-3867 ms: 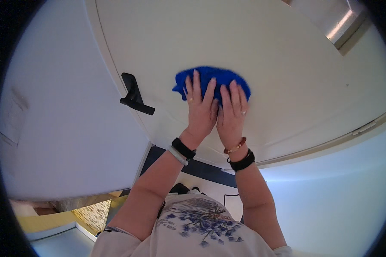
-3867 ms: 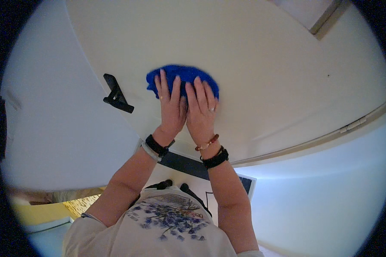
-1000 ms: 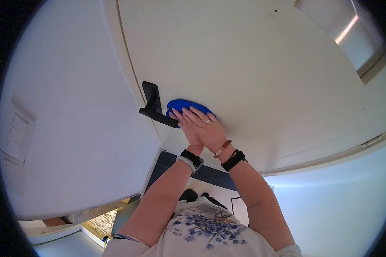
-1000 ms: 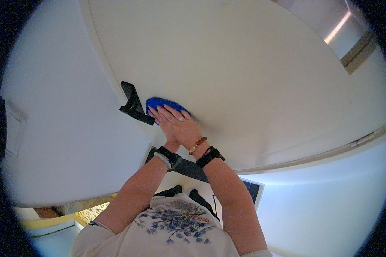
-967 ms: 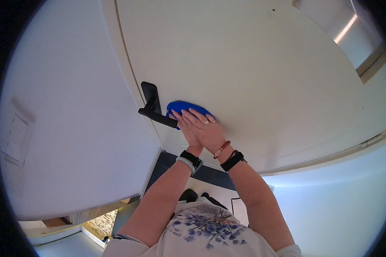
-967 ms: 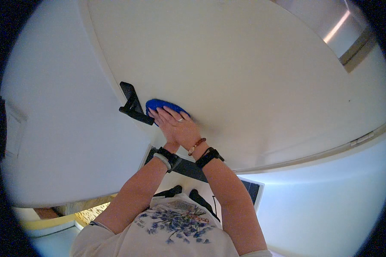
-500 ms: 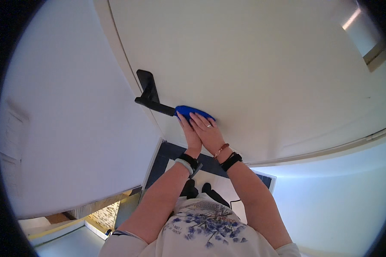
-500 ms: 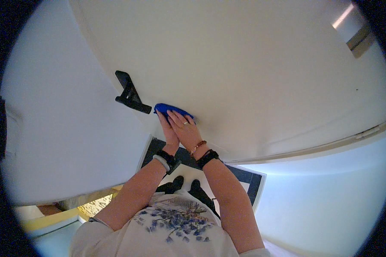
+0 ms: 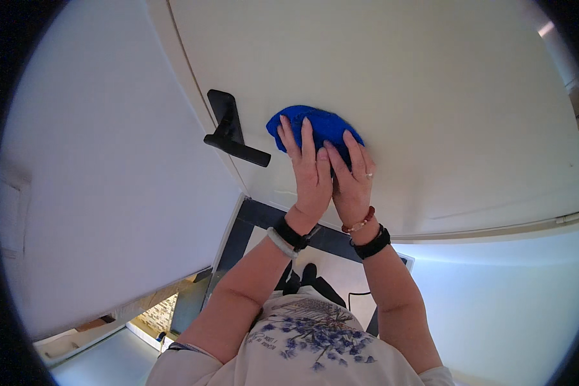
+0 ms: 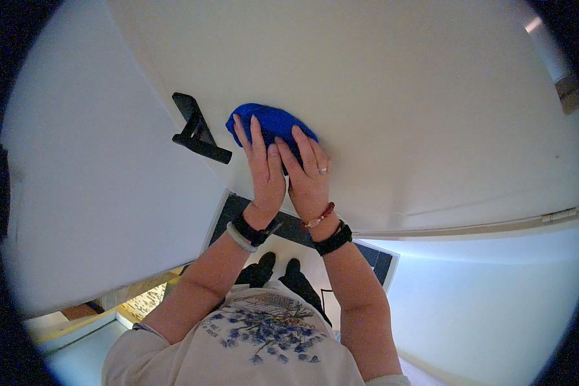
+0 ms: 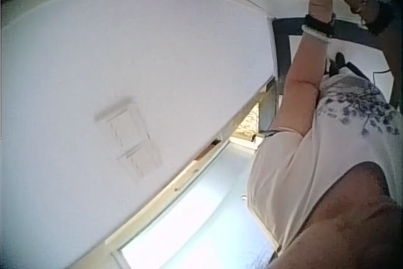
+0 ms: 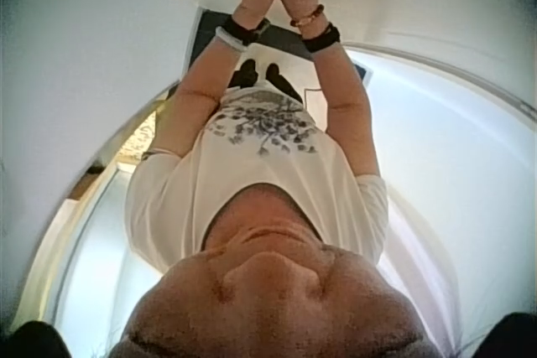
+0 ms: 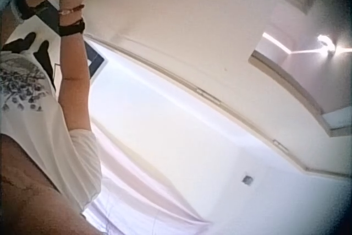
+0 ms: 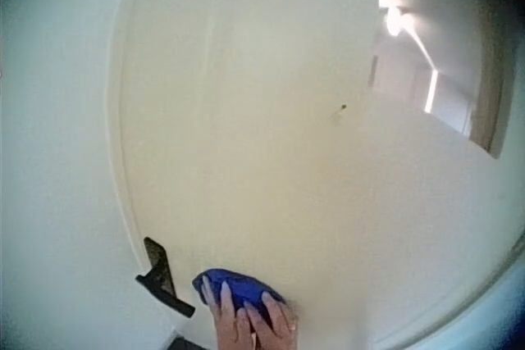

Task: The person is wiping down a white door and an adjacent light switch with a blue cloth.

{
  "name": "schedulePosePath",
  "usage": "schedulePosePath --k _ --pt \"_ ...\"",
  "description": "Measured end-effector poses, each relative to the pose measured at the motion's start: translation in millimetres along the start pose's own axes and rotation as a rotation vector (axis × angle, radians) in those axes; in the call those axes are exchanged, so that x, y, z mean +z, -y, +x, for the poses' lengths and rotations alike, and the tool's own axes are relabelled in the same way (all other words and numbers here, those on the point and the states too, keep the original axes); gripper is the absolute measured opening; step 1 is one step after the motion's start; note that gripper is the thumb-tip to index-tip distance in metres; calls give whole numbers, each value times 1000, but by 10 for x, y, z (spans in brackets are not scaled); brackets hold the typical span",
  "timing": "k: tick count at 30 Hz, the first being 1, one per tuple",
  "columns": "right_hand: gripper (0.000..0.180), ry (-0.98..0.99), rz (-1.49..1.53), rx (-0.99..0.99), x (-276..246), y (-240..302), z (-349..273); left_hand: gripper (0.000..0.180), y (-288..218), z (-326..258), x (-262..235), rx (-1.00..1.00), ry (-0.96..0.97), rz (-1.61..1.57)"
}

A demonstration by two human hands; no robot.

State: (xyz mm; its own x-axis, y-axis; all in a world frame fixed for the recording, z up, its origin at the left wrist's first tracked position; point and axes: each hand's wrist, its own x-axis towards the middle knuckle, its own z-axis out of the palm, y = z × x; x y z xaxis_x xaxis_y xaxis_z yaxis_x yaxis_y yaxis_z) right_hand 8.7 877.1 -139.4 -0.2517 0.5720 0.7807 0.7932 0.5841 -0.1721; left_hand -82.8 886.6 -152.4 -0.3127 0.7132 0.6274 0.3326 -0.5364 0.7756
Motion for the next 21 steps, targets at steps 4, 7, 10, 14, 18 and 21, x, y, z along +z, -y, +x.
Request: schedulePosePath --k 4,7,10,14,18,21 --pt "40 -12 10 17 156 1 -64 49 396 -49 111 151 -81 141" --pt "38 -17 -2 -8 279 34 -85 51 637 -64 88 198 -93 202" --pt "43 82 78 -35 357 78 -105 58 871 -101 53 170 -152 266" --pt "49 223 65 -132 504 128 -123 71 1110 -162 -44 61 -199 316" --pt "42 288 25 -193 712 132 -230 67 1418 -414 -179 -205 -85 205" --pt "40 380 47 -202 927 8 -517 64 1660 -745 -177 -549 -64 -174"
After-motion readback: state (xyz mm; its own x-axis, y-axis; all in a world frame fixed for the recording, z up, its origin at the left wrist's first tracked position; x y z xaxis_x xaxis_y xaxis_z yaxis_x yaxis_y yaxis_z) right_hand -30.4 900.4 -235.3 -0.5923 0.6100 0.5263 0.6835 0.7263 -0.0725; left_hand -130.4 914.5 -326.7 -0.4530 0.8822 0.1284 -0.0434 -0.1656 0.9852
